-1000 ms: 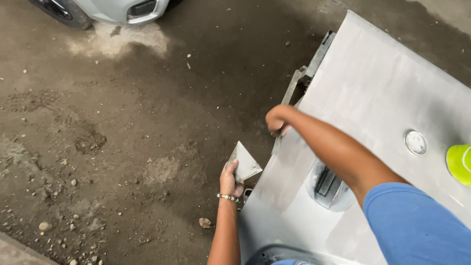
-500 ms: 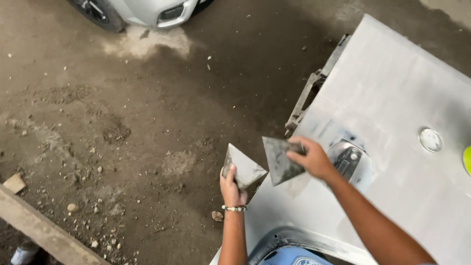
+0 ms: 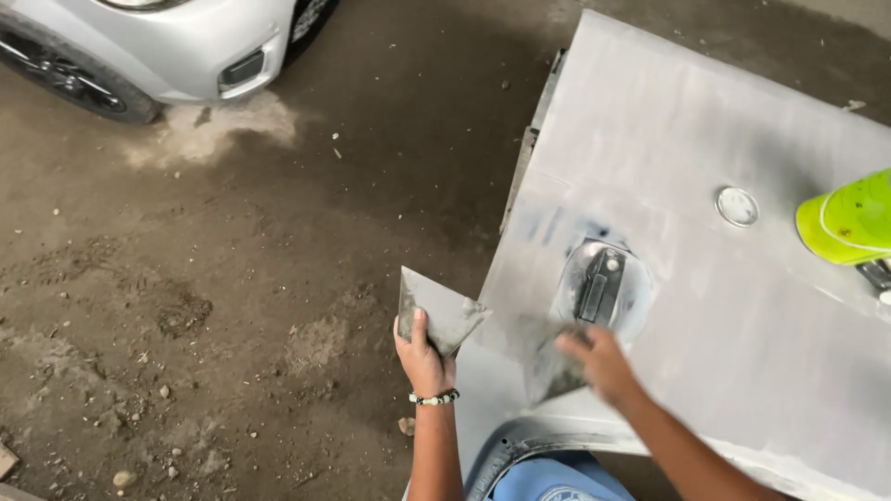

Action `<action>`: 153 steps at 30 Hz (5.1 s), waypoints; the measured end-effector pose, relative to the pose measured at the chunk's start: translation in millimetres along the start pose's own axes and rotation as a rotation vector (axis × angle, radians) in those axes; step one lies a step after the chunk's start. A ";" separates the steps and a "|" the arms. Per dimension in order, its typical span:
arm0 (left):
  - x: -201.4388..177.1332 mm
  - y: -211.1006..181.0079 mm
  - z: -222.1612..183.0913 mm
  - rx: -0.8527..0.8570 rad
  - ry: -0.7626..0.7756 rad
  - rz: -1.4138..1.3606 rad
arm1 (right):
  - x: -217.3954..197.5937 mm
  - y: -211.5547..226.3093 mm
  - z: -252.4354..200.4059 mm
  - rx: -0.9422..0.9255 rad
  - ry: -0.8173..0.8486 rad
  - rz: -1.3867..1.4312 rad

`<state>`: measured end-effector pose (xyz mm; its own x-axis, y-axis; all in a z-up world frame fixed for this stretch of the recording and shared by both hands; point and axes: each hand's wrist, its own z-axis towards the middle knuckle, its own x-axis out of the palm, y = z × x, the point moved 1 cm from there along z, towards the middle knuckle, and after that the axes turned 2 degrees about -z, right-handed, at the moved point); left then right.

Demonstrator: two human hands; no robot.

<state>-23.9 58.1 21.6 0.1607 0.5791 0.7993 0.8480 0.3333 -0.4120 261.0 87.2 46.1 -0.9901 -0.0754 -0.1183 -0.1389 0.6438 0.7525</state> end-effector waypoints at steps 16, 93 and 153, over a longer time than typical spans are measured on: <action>-18.7 50.5 -11.0 -0.232 -0.045 0.063 | -18.6 203.0 103.8 -0.451 -0.268 -1.177; 15.4 115.0 77.2 -0.170 0.013 0.075 | 54.5 225.6 191.2 -0.215 -0.089 -1.462; -53.5 44.8 12.9 -0.195 0.045 0.113 | 81.7 29.8 23.4 -0.570 0.000 -1.466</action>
